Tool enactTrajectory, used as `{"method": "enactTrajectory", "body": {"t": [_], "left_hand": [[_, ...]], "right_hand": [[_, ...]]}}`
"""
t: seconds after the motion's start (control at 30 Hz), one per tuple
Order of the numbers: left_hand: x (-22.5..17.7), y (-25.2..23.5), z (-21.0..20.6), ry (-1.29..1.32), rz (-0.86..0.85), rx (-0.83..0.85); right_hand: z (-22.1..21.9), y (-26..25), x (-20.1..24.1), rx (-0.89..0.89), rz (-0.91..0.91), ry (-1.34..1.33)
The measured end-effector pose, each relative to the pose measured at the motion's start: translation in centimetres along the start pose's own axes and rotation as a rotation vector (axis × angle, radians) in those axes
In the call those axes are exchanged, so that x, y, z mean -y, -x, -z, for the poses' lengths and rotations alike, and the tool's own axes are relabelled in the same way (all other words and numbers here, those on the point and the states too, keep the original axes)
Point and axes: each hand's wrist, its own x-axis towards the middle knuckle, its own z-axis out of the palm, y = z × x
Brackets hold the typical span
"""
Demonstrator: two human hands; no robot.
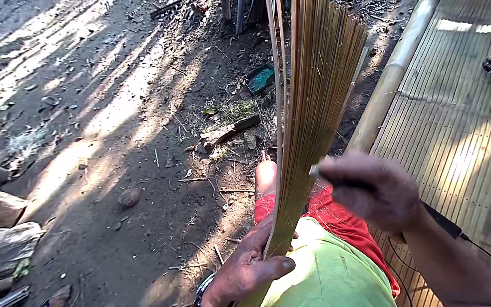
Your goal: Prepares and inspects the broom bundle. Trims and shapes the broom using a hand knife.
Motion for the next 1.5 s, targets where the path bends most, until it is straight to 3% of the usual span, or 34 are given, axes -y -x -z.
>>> {"method": "enactTrajectory", "body": {"t": [0.13, 0.3, 0.4, 0.8, 1.27, 1.33, 1.5], "left_hand": [[-0.4, 0.0, 0.0, 0.020, 0.016, -0.053], [0.3, 0.1, 0.1, 0.029, 0.000, -0.018], [0.1, 0.3, -0.4, -0.038, -0.023, -0.018], [0.4, 0.6, -0.5, -0.052, -0.023, -0.021], [0.3, 0.4, -0.1, -0.211, -0.031, -0.018], [0.4, 0.4, -0.1, -0.224, -0.031, -0.024], [0.7, 0.8, -0.1, -0.207, 0.006, -0.058]], "right_hand": [[-2.4, 2.8, 0.0, 0.171, 0.002, -0.141], [0.8, -0.5, 0.1, -0.101, -0.080, 0.222], [2.4, -2.9, 0.0, -0.173, -0.124, 0.350], [3.1, -5.0, 0.0, -0.136, -0.180, 0.381], [4.1, -4.8, 0.2, -0.101, -0.051, 0.580], [4.7, -4.5, 0.9, -0.135, -0.032, 0.528], [7.1, -2.3, 2.1, -0.441, -0.048, 0.036]]}}
